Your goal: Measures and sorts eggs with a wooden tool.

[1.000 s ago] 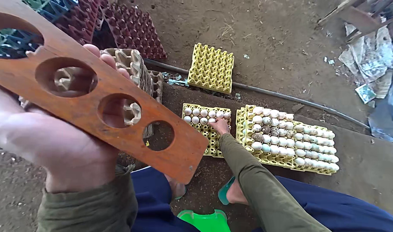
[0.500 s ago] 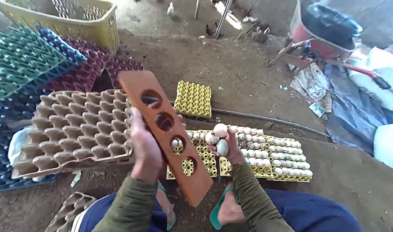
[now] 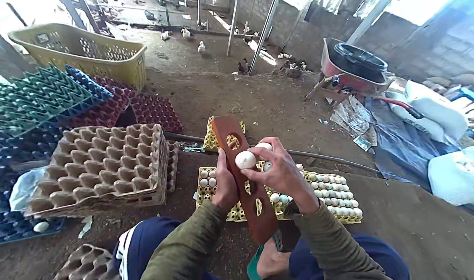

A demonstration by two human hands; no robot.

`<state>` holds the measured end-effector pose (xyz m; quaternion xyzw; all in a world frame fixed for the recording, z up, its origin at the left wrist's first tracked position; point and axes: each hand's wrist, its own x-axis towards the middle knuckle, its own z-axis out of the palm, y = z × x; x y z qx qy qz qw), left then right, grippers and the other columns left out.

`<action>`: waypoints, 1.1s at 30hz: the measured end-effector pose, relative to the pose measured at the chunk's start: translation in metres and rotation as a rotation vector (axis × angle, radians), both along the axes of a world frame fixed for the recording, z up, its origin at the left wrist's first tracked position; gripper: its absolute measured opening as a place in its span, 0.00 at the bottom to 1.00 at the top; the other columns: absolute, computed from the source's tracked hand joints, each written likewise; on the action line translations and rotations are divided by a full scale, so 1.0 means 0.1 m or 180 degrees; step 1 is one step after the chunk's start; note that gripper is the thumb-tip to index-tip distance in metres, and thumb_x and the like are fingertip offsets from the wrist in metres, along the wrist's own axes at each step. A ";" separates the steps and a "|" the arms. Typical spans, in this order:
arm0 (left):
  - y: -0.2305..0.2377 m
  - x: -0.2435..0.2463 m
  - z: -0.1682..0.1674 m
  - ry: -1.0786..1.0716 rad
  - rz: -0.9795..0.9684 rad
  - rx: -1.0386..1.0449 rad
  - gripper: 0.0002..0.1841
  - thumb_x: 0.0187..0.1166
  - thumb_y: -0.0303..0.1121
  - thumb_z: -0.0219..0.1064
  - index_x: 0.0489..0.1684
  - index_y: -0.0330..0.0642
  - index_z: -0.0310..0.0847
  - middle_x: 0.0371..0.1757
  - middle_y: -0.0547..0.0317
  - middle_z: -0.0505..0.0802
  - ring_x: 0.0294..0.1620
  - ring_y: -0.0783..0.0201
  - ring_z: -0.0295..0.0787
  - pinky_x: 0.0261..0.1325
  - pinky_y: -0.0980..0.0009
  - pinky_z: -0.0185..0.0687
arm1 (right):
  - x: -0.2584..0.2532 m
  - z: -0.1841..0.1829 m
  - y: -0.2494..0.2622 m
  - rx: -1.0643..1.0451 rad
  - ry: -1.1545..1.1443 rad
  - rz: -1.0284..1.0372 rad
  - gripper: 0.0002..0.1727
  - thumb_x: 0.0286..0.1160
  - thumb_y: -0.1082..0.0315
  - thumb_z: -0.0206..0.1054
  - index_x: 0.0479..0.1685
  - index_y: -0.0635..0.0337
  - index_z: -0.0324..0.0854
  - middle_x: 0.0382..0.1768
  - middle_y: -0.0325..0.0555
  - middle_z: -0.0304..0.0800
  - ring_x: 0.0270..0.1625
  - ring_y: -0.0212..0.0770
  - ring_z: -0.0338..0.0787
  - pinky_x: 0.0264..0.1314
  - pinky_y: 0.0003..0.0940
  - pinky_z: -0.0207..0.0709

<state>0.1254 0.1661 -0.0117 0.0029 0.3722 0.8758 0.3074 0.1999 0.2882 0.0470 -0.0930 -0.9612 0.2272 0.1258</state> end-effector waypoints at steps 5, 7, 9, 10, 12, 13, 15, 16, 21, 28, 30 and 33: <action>0.01 0.12 -0.02 0.0003 -0.0104 0.0208 0.37 0.91 0.56 0.19 0.80 0.49 0.69 0.47 0.50 0.93 0.45 0.59 0.93 0.47 0.61 0.91 | 0.14 0.11 -0.06 0.0418 -0.0403 -0.0021 0.34 0.68 0.30 0.69 0.70 0.37 0.87 0.72 0.55 0.77 0.54 0.49 0.90 0.47 0.50 0.87; 0.01 0.16 -0.01 0.0087 -0.0164 0.0259 0.37 0.91 0.55 0.18 0.80 0.49 0.68 0.48 0.50 0.94 0.45 0.59 0.94 0.47 0.61 0.91 | 0.22 0.16 -0.05 0.0444 -0.0431 -0.0034 0.34 0.72 0.28 0.63 0.71 0.35 0.86 0.73 0.54 0.77 0.56 0.48 0.90 0.48 0.49 0.87; 0.03 0.19 0.00 0.0208 -0.0270 0.0363 0.38 0.90 0.54 0.15 0.81 0.47 0.67 0.48 0.50 0.93 0.46 0.59 0.93 0.48 0.61 0.91 | 0.29 0.22 -0.06 0.0513 -0.0337 -0.0044 0.33 0.71 0.30 0.66 0.69 0.37 0.88 0.73 0.55 0.77 0.56 0.49 0.90 0.47 0.49 0.87; 0.04 0.21 0.00 0.0255 -0.0311 0.0423 0.39 0.90 0.54 0.15 0.81 0.47 0.67 0.48 0.49 0.93 0.46 0.59 0.94 0.49 0.62 0.91 | 0.32 0.24 -0.06 0.0588 -0.0287 -0.0049 0.32 0.70 0.31 0.67 0.67 0.39 0.89 0.72 0.56 0.77 0.56 0.49 0.90 0.46 0.48 0.87; 0.07 0.25 -0.02 0.0338 -0.0331 0.0492 0.39 0.90 0.53 0.14 0.80 0.46 0.68 0.49 0.50 0.94 0.47 0.60 0.94 0.49 0.63 0.91 | 0.36 0.26 -0.06 0.0734 -0.0254 -0.0062 0.31 0.70 0.31 0.68 0.65 0.40 0.90 0.70 0.56 0.78 0.54 0.50 0.90 0.44 0.48 0.87; 0.08 0.26 -0.02 0.0391 -0.0329 0.0493 0.39 0.90 0.52 0.14 0.80 0.46 0.67 0.50 0.51 0.94 0.48 0.61 0.94 0.50 0.63 0.91 | 0.38 0.27 -0.06 0.0787 -0.0285 -0.0077 0.31 0.70 0.32 0.68 0.65 0.40 0.90 0.70 0.57 0.78 0.53 0.51 0.90 0.43 0.49 0.86; 0.10 0.29 -0.02 0.0489 -0.0341 0.0464 0.38 0.90 0.51 0.14 0.81 0.47 0.66 0.50 0.52 0.93 0.49 0.62 0.93 0.51 0.64 0.90 | 0.41 0.29 -0.08 0.0891 -0.0405 -0.0118 0.32 0.70 0.32 0.70 0.67 0.40 0.89 0.71 0.58 0.77 0.53 0.53 0.90 0.42 0.50 0.86; 0.11 0.31 -0.01 0.0518 -0.0347 0.0466 0.38 0.90 0.51 0.15 0.82 0.47 0.66 0.50 0.52 0.93 0.50 0.61 0.93 0.52 0.64 0.90 | 0.43 0.30 -0.09 0.0906 -0.0470 -0.0152 0.32 0.69 0.34 0.71 0.68 0.41 0.88 0.72 0.59 0.76 0.54 0.54 0.90 0.43 0.51 0.86; 0.19 0.41 -0.04 0.0949 -0.0492 0.0413 0.36 0.89 0.51 0.15 0.84 0.50 0.60 0.52 0.57 0.94 0.51 0.65 0.93 0.55 0.66 0.90 | 0.61 0.23 -0.03 0.0783 -0.0052 -0.0236 0.28 0.64 0.41 0.78 0.61 0.44 0.91 0.70 0.57 0.79 0.53 0.53 0.90 0.42 0.50 0.87; 0.43 0.49 0.00 0.0937 -0.0665 0.0239 0.37 0.90 0.55 0.17 0.83 0.48 0.63 0.56 0.52 0.92 0.56 0.60 0.91 0.56 0.62 0.88 | 1.14 -0.02 0.08 0.0648 0.1635 -0.0650 0.27 0.58 0.49 0.85 0.59 0.45 0.92 0.68 0.60 0.79 0.60 0.45 0.88 0.48 0.35 0.88; 0.51 0.53 -0.01 0.1172 -0.0929 0.0278 0.35 0.86 0.60 0.33 0.84 0.50 0.59 0.60 0.54 0.91 0.60 0.61 0.90 0.60 0.62 0.87 | 1.29 -0.06 0.10 0.0640 0.1898 -0.0779 0.27 0.55 0.50 0.87 0.57 0.46 0.92 0.67 0.59 0.79 0.63 0.41 0.86 0.53 0.30 0.87; 0.60 0.67 -0.03 0.1278 -0.1348 0.0240 0.54 0.62 0.71 0.70 0.87 0.49 0.54 0.62 0.54 0.90 0.59 0.61 0.90 0.61 0.61 0.88 | 1.47 -0.09 0.13 0.0658 0.2045 -0.0928 0.27 0.54 0.52 0.88 0.58 0.46 0.92 0.67 0.58 0.79 0.65 0.40 0.84 0.58 0.29 0.86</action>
